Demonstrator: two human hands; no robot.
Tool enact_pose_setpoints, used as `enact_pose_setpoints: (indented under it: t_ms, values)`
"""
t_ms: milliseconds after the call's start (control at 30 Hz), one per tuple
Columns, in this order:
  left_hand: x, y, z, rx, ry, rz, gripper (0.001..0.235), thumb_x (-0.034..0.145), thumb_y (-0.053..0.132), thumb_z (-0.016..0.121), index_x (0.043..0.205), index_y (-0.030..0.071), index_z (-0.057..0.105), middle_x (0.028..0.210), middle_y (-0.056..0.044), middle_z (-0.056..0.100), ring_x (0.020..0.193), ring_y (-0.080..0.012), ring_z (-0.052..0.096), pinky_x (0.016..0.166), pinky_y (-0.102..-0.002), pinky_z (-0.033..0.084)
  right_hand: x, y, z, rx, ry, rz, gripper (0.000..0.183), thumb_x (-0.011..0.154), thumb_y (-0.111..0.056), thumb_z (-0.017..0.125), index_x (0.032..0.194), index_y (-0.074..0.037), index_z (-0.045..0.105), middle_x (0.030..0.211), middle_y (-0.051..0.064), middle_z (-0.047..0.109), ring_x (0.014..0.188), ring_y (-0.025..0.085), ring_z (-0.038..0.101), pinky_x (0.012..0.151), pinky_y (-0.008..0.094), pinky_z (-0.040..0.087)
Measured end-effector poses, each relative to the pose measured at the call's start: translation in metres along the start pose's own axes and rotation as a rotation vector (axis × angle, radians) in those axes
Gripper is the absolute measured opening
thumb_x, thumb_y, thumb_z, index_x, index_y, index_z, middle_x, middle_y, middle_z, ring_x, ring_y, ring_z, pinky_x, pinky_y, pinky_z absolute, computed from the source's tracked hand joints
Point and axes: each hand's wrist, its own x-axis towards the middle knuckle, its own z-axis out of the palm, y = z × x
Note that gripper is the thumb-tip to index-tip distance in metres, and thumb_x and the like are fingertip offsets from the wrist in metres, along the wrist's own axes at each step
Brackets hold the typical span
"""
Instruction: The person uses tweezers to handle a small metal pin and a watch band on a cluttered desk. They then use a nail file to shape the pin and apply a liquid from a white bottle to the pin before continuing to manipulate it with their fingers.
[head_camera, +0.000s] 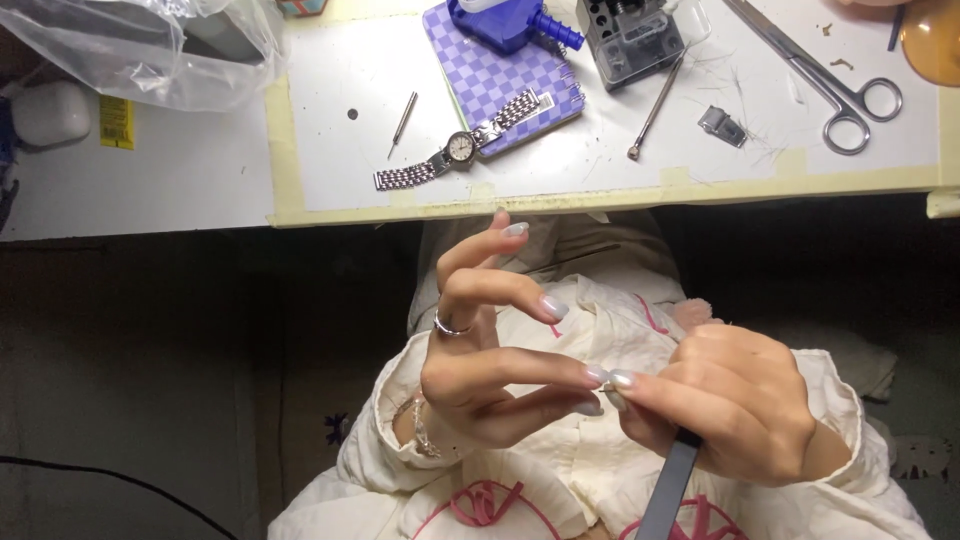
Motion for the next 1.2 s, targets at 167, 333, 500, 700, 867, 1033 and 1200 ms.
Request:
enact_pose_setpoints:
  t_ms: [167,333,500,700,867,1033,1200]
  values:
    - [-0.001,-0.002,-0.001,-0.029,-0.031,0.007,0.016,0.086,0.035,0.081,0.098,0.027,0.075,0.113,-0.004,0.053,0.133,-0.0283,0.043,0.129,-0.054,0.029,0.003,0.0,0.003,-0.002,0.03,0.021,0.02,0.093,-0.01,0.067,0.107,0.002,0.06,0.063,0.005,0.056,0.049,0.018,0.046,0.051,0.031,0.04]
    - [0.003,0.0,0.0,-0.058,-0.023,0.024,0.017,0.086,0.039,0.079,0.098,0.027,0.075,0.113,-0.004,0.053,0.133,-0.0278,0.044,0.13,-0.055,0.028,0.009,-0.003,0.007,0.014,0.097,0.066,0.016,0.091,-0.01,0.067,0.104,-0.001,0.061,0.058,0.004,0.05,0.046,0.018,0.041,0.049,0.032,0.035]
    - [0.008,0.009,-0.001,-0.074,-0.087,-0.057,0.01,0.09,0.035,0.075,0.096,0.027,0.075,0.118,-0.008,0.052,0.137,-0.0348,0.04,0.128,-0.058,0.029,0.014,-0.002,0.009,0.04,0.217,0.085,0.01,0.089,-0.016,0.068,0.094,-0.007,0.066,0.058,0.0,0.055,0.045,0.015,0.049,0.048,0.03,0.039]
    - [0.01,0.011,0.013,-0.133,-0.025,-0.064,0.012,0.087,0.029,0.077,0.089,0.019,0.072,0.112,-0.009,0.057,0.117,-0.0267,0.052,0.122,-0.057,0.034,0.008,0.001,0.017,0.029,0.298,-0.008,0.011,0.091,-0.016,0.068,0.095,-0.006,0.068,0.063,0.001,0.058,0.044,0.016,0.05,0.046,0.028,0.042]
    - [0.008,0.014,0.02,-0.165,-0.017,-0.06,0.011,0.089,0.03,0.076,0.089,0.02,0.072,0.113,-0.009,0.056,0.123,-0.0303,0.049,0.12,-0.057,0.035,0.007,0.0,0.018,-0.014,0.355,-0.056,0.012,0.093,-0.015,0.065,0.095,-0.004,0.069,0.059,0.002,0.054,0.043,0.015,0.047,0.045,0.027,0.039]
    - [0.005,0.017,0.023,-0.211,-0.015,-0.108,0.009,0.092,0.028,0.074,0.089,0.019,0.074,0.113,-0.01,0.055,0.131,-0.0349,0.046,0.12,-0.056,0.035,0.004,0.001,0.021,-0.05,0.405,-0.09,0.011,0.091,-0.014,0.069,0.094,-0.003,0.068,0.059,0.002,0.053,0.042,0.014,0.044,0.043,0.026,0.037]
    - [0.003,0.019,0.026,-0.047,0.068,0.04,0.009,0.09,0.027,0.075,0.086,0.02,0.072,0.106,-0.005,0.056,0.127,-0.0316,0.048,0.122,-0.06,0.033,0.002,-0.001,0.022,-0.088,0.425,-0.066,0.013,0.09,-0.017,0.069,0.089,-0.005,0.069,0.059,0.002,0.055,0.043,0.014,0.049,0.044,0.025,0.043]
